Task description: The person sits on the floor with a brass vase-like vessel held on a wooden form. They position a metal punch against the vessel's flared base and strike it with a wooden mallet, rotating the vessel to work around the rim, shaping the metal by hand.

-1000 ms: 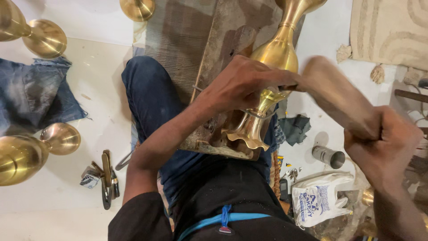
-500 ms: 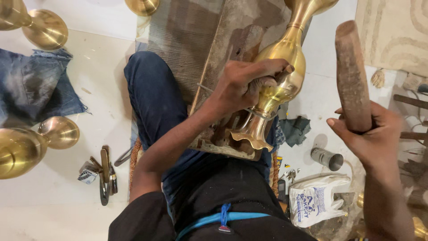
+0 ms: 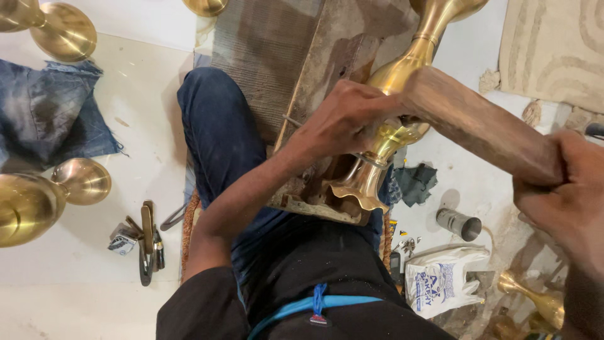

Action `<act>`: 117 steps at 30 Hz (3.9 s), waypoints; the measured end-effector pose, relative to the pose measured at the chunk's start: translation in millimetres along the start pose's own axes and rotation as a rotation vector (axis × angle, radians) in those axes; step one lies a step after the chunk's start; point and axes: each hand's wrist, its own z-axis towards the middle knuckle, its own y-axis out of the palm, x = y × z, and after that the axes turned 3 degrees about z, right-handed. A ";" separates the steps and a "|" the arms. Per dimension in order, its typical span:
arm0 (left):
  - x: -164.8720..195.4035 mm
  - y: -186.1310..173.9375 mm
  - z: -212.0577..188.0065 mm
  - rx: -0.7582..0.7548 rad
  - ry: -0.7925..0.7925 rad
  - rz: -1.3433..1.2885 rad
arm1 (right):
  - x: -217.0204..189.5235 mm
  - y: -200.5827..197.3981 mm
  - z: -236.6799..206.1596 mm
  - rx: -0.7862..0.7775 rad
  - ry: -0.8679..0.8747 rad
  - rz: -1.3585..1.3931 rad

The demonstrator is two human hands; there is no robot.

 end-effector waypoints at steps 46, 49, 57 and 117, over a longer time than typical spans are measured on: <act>-2.5 -7.9 -15.4 0.349 -0.187 -0.949 | 6.8 46.4 -2.1 0.170 -0.137 0.266; -0.2 1.4 -15.3 0.375 -0.192 -0.652 | 5.8 46.8 3.1 0.166 -0.126 0.248; -0.3 10.5 -27.2 0.417 -0.146 -0.467 | -13.4 14.7 23.8 0.089 -0.095 -0.005; 17.4 25.2 -38.5 0.613 -0.286 -0.394 | -134.5 -37.3 121.1 -0.355 -0.217 -0.742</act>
